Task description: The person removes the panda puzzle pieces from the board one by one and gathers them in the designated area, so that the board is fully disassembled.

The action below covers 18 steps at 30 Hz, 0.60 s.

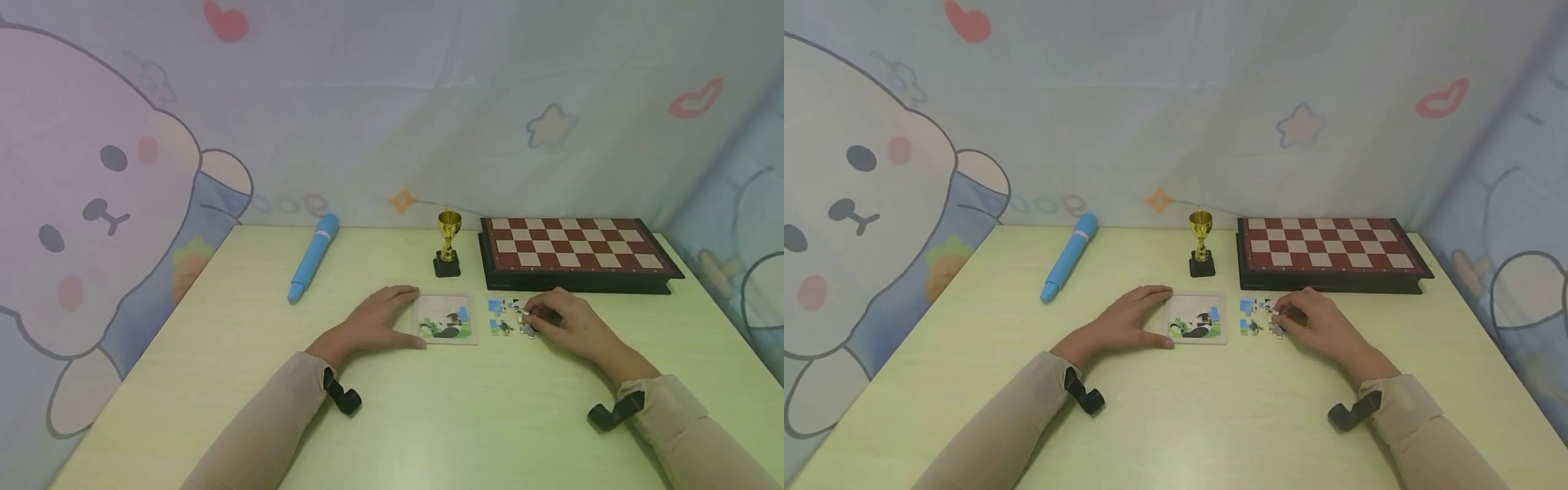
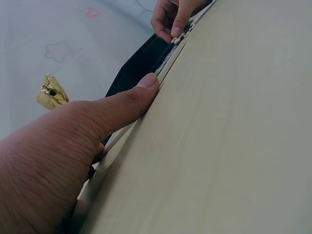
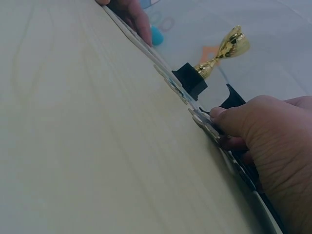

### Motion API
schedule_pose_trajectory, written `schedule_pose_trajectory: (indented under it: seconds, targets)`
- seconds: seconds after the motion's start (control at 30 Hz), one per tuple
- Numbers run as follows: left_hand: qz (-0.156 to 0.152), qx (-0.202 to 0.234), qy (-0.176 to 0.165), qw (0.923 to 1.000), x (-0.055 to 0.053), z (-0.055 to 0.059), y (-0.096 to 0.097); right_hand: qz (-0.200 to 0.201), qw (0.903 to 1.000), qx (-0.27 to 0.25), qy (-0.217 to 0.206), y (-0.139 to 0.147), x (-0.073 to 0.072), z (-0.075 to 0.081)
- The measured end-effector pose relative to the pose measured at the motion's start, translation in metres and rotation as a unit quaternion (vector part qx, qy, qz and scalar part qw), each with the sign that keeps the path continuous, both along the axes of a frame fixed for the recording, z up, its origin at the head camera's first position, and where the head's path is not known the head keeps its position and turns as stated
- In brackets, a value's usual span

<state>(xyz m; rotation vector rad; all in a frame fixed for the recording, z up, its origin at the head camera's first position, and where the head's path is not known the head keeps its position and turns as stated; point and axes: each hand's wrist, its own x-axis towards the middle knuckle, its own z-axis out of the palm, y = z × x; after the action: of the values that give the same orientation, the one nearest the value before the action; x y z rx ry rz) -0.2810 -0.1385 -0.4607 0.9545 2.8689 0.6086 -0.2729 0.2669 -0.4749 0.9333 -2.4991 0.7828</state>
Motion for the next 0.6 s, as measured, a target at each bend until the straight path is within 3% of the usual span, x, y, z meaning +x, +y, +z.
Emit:
schedule_pose_trajectory:
  seconds: [0.3, 0.6]
  targets:
    - [-0.003, -0.002, 0.013, 0.9999, -0.0044, -0.0014, -0.0004, -0.007, 0.9999, 0.006, 0.004, -0.0021, -0.0005, 0.0063]
    - [0.001, 0.001, 0.001, 1.0000, -0.0018, -0.0038, -0.0005, -0.014, 0.9998, 0.012, -0.008, -0.0014, 0.0003, 0.0025]
